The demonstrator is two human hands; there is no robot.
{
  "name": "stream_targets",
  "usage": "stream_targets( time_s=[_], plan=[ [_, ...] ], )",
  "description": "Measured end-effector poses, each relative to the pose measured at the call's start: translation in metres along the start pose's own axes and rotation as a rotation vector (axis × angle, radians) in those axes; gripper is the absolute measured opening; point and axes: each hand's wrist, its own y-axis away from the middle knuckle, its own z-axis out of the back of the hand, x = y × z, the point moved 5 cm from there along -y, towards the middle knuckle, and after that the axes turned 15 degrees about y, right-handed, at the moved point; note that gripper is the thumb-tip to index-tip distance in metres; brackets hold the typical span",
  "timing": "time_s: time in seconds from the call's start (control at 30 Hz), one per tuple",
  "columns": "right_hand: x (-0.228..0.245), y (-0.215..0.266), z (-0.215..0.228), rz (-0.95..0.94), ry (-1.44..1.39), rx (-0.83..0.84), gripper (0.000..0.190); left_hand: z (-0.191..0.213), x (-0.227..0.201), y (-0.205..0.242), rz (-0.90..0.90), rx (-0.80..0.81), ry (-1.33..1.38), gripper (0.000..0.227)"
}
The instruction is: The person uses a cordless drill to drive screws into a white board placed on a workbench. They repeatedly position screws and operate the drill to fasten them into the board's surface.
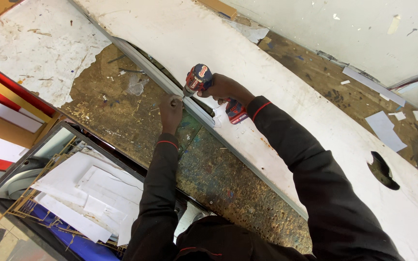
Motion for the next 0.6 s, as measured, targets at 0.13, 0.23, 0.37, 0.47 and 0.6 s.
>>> stream_targets(
  time_s=[0.13, 0.23, 0.37, 0.47, 0.6],
  plan=[
    [0.005, -0.007, 0.0, 0.006, 0.008, 0.016, 0.045, 0.0, -0.001, -0.005, -0.033, 0.043, -0.047, 0.022],
    [0.005, -0.009, -0.001, -0.015, -0.01, 0.037, 0.043, 0.002, 0.0, -0.007, -0.042, 0.072, -0.033, 0.02],
    [0.011, -0.003, 0.003, -0.015, -0.008, 0.028, 0.038, 0.003, -0.003, -0.01, -0.108, 0.121, -0.069, 0.015],
    [0.015, -0.001, 0.002, 0.0, 0.011, 0.019, 0.04, 0.003, -0.004, -0.013, -0.135, 0.153, -0.128, 0.012],
    [0.014, -0.005, 0.0, 0.015, 0.023, 0.021, 0.038, 0.003, -0.01, -0.011, -0.119, 0.155, -0.087, 0.013]
  ],
)
